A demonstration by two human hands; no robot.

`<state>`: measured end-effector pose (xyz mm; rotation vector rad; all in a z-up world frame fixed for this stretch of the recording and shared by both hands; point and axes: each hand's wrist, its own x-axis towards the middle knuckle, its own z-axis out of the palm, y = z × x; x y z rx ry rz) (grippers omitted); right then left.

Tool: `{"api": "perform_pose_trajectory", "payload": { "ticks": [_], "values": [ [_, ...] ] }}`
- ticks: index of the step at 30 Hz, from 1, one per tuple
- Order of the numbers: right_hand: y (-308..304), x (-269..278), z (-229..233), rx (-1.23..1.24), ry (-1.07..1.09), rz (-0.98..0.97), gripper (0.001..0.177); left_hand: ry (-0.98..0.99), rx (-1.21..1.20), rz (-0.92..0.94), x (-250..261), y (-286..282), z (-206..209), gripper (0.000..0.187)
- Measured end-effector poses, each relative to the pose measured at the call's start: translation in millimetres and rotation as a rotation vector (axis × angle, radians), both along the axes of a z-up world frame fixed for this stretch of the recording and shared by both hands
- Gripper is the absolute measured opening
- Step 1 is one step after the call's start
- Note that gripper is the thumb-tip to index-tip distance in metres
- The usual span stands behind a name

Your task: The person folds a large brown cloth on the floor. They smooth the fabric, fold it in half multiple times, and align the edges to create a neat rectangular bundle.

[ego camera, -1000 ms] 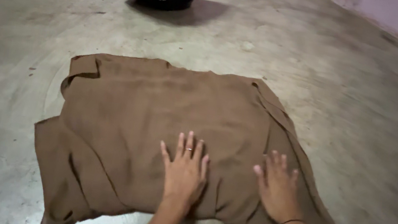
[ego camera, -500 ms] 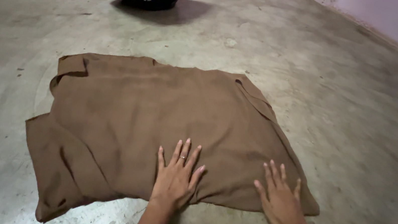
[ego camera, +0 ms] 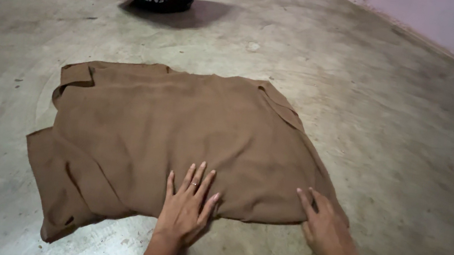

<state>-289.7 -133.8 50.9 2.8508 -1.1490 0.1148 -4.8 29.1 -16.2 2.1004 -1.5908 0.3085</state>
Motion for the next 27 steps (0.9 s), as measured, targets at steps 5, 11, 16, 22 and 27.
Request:
{"api": "perform_pose_trajectory", "payload": {
  "ticks": [5,11,16,22,27],
  "values": [
    [-8.0,1.3,16.3,-0.128,0.132,-0.141,0.074,-0.03,0.017,0.014,-1.9,2.2,-2.7,0.059],
    [-24.8,-16.2,48.2,-0.267,-0.053,-0.141,0.052,-0.067,0.06,0.029,-2.8,5.3,1.0,0.062],
    [-40.2,-34.0,67.7,-0.371,-0.119,-0.274,0.033,-0.019,0.143,0.014,-5.7,8.1,9.2,0.064],
    [-43.2,-32.1,56.2,-0.216,0.002,-0.365,0.044,0.034,0.248,0.065,-14.7,12.6,24.9,0.069],
    [-27.0,-26.2,29.2,-0.124,0.054,-0.308,0.045,0.063,0.217,0.089,-31.1,-2.3,27.1,0.068]
  ]
}}
